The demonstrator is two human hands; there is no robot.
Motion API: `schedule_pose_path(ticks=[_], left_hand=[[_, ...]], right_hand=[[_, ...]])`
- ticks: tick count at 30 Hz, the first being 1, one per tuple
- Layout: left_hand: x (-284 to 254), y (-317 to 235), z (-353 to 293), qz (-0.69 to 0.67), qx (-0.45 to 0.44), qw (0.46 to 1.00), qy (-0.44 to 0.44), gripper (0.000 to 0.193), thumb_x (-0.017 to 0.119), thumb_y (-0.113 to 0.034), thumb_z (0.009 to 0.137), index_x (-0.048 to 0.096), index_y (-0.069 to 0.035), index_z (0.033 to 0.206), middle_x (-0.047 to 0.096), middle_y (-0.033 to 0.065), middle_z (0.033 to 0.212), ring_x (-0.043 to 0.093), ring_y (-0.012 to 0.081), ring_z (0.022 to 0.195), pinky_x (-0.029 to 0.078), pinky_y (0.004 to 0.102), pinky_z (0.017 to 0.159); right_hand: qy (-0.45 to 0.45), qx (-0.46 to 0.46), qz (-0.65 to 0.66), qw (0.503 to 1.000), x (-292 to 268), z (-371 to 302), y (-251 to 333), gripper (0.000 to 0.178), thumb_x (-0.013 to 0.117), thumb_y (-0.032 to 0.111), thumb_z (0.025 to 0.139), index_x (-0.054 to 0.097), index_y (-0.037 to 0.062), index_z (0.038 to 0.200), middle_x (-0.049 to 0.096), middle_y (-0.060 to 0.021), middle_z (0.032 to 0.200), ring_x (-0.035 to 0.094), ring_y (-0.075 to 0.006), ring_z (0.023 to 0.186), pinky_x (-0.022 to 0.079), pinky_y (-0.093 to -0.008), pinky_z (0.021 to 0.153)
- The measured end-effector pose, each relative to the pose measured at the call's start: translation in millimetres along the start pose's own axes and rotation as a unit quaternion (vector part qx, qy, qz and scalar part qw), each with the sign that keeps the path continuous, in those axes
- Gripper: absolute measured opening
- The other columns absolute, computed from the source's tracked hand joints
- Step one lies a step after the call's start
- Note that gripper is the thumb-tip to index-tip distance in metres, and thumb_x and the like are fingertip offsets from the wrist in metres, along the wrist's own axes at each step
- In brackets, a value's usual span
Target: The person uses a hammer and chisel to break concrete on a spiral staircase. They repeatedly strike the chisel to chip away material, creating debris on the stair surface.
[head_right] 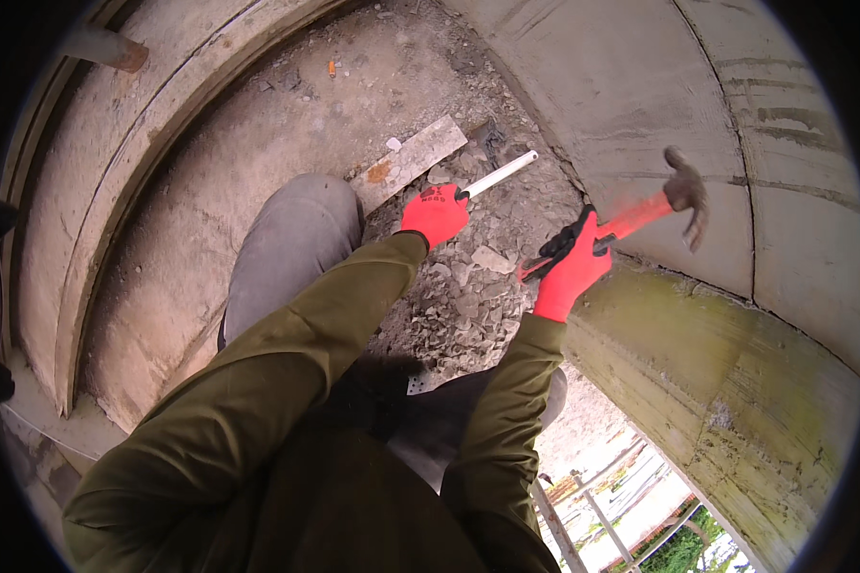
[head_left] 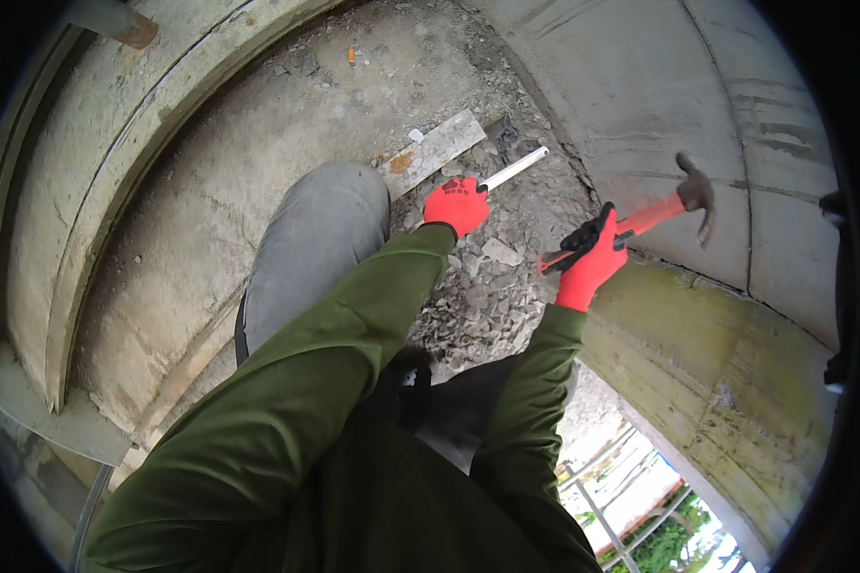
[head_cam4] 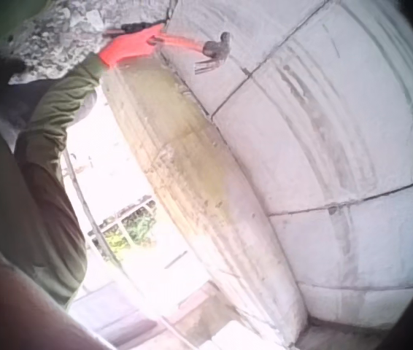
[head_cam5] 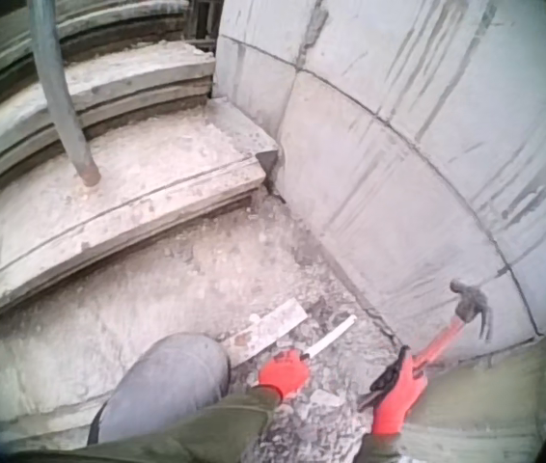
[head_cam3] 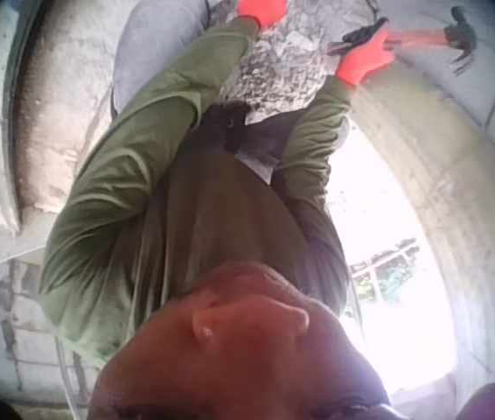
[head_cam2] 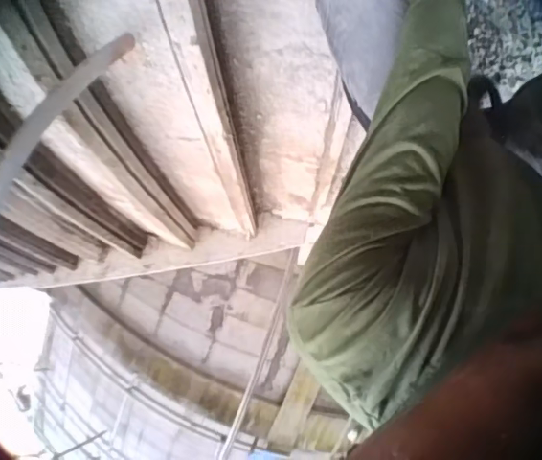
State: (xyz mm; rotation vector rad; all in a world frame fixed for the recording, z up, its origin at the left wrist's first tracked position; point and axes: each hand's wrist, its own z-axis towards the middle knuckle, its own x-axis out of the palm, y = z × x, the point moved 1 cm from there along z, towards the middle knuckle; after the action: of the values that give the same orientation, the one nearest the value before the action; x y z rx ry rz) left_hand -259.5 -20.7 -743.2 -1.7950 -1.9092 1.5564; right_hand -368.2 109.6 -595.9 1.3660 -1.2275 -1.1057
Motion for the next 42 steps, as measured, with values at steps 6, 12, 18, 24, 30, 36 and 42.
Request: schedule_pose_path(ticks=[6,12,18,24,30,36,42], left_hand=[[0.7,-15.9,-2.0,-0.001,0.006,1.0,-0.004,0.031,0.053,-0.038,0.096,0.065,-0.011,0.105,0.069,0.0163,0.103,0.065,0.0373,0.1,0.051,0.0489,0.084],[-5.7,-5.0,-0.9,0.011,-0.016,1.0,-0.007,0.032,0.054,-0.04,0.096,0.066,-0.011,0.105,0.069,0.0165,0.102,0.065,0.0383,0.099,0.051,0.0489,0.084],[-12.6,-9.2,0.8,-0.016,-0.008,1.0,0.01,0.035,0.052,-0.042,0.096,0.067,-0.011,0.105,0.069,0.017,0.104,0.065,0.038,0.099,0.05,0.0498,0.084],[-19.7,-1.6,10.9,0.016,-0.015,0.999,0.031,0.043,0.051,-0.045,0.097,0.068,-0.007,0.106,0.069,0.0191,0.107,0.066,0.0379,0.101,0.051,0.0494,0.087],[-10.1,-4.2,4.5,0.018,-0.029,0.999,0.034,0.045,0.051,-0.047,0.097,0.068,-0.006,0.107,0.07,0.0186,0.102,0.066,0.0373,0.1,0.051,0.0487,0.087],[3.0,-0.1,1.0,-0.023,0.012,0.999,0.03,0.046,0.056,-0.046,0.095,0.064,-0.005,0.114,0.07,0.0179,0.103,0.066,0.0365,0.101,0.051,0.0478,0.086],[11.0,3.7,-3.0,-0.079,-0.012,0.995,0.057,0.046,0.059,-0.045,0.094,0.064,-0.005,0.116,0.069,0.0202,0.111,0.065,0.0376,0.106,0.051,0.0474,0.089]], right_hand=[[0.036,0.133,-0.156,0.978,-25.5,11.4,-122.5,0.032,0.072,0.027,0.091,0.054,0.007,0.072,0.054,-0.0028,0.06,0.047,-0.0124,0.046,0.037,-0.0318,0.044],[0.075,0.182,-0.112,0.974,-15.5,-5.9,-70.6,0.035,0.074,0.029,0.09,0.051,0.0112,0.07,0.049,-0.0009,0.056,0.044,-0.0126,0.04,0.035,-0.0312,0.037],[-0.037,-0.048,-0.008,0.998,15.3,7.8,-26.7,0.038,0.072,0.031,0.092,0.05,0.0086,0.071,0.05,-0.0018,0.057,0.046,-0.0131,0.044,0.037,-0.0324,0.042],[0.173,0.245,-0.282,0.911,3.3,10.9,-115.1,0.036,0.074,0.032,0.089,0.054,0.0087,0.071,0.05,0.0009,0.058,0.047,-0.0133,0.043,0.039,-0.0332,0.041],[0.094,0.058,-0.122,0.986,16.6,-5.5,-8.8,0.036,0.072,0.036,0.092,0.053,0.0113,0.073,0.045,0.003,0.056,0.043,-0.0109,0.042,0.035,-0.0295,0.04],[-0.019,-0.021,-0.184,0.983,-18.3,-9.0,-38.2,0.034,0.07,0.03,0.096,0.051,0.01,0.075,0.044,0.003,0.056,0.04,-0.0085,0.043,0.034,-0.0282,0.041],[-0.027,0.276,-0.107,0.955,-47.9,-37.7,-144.2,0.044,0.072,0.047,0.09,0.055,0.0093,0.075,0.045,0.0012,0.053,0.043,-0.0146,0.039,0.035,-0.0334,0.037]])
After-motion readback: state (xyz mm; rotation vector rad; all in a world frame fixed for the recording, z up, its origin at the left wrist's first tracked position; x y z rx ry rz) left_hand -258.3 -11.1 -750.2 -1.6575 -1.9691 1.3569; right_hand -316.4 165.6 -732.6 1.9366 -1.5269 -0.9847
